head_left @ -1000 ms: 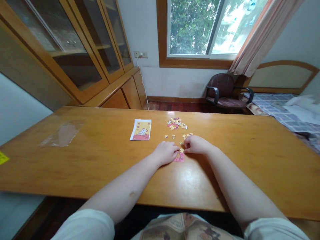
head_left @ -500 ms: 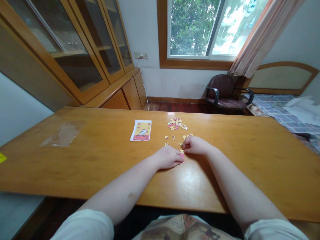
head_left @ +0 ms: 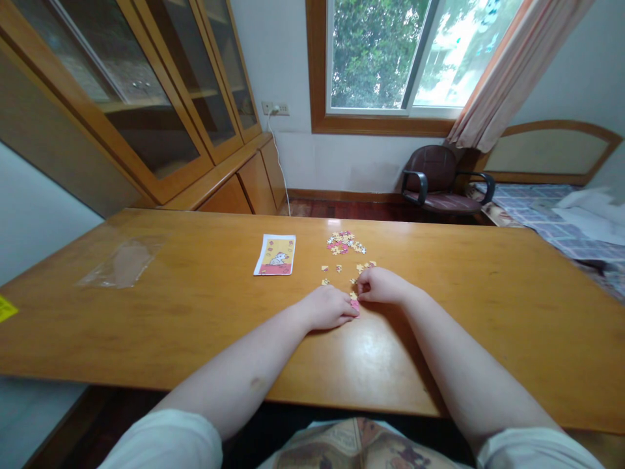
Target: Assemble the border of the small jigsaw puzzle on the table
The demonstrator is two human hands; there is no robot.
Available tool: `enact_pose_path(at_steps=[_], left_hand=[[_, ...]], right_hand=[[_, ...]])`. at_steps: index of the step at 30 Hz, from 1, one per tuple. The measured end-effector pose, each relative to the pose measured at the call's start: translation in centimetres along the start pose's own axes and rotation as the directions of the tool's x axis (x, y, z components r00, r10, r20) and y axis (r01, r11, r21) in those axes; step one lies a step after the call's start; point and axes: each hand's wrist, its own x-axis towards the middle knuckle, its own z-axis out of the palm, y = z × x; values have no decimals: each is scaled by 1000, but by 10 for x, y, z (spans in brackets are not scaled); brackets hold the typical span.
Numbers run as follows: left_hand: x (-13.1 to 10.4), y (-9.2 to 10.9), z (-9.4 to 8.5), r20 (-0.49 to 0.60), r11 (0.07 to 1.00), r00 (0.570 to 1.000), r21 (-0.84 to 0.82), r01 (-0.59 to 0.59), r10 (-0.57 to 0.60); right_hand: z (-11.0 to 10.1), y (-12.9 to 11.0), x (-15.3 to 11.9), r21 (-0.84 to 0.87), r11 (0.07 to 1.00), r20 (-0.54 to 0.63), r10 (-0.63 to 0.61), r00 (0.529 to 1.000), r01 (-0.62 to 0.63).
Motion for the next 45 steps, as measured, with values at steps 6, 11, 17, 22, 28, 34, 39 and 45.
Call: enact_pose_path(at_steps=[6, 11, 17, 22, 28, 34, 39, 45], left_hand=[[-1, -2, -5, -16, 998, 998, -43, 52, -52], [-7, -21, -11, -75, 946, 946, -97, 309, -316], [-19, -48, -17, -98, 773, 771, -180, 608, -630], [-19, -53, -11, -79, 750, 751, -186, 635, -655], [-19, -57, -6, -58, 753, 756, -159, 638, -652], [-19, -57, -7, -37, 736, 741, -160, 657, -670], [-19, -56, -6, -53, 732, 738, -198, 652, -672], [-19, -57, -5, -73, 728, 734, -228, 647, -675]], right_hand=[[-13, 23, -2, -57, 976, -269, 189, 945, -211], [-20, 54, -4, -96, 897, -434, 352, 829, -431], [-14, 61, -1, -128, 906, -440, 312, 842, -403], [-11, 46, 4, -221, 943, -332, 166, 929, -248], [-13, 51, 2, -236, 898, -414, 252, 874, -371], [-7, 56, 7, -202, 913, -403, 252, 880, -354], [-2, 57, 12, -181, 909, -396, 282, 874, -376], [-3, 62, 16, -84, 905, -394, 354, 848, -417]])
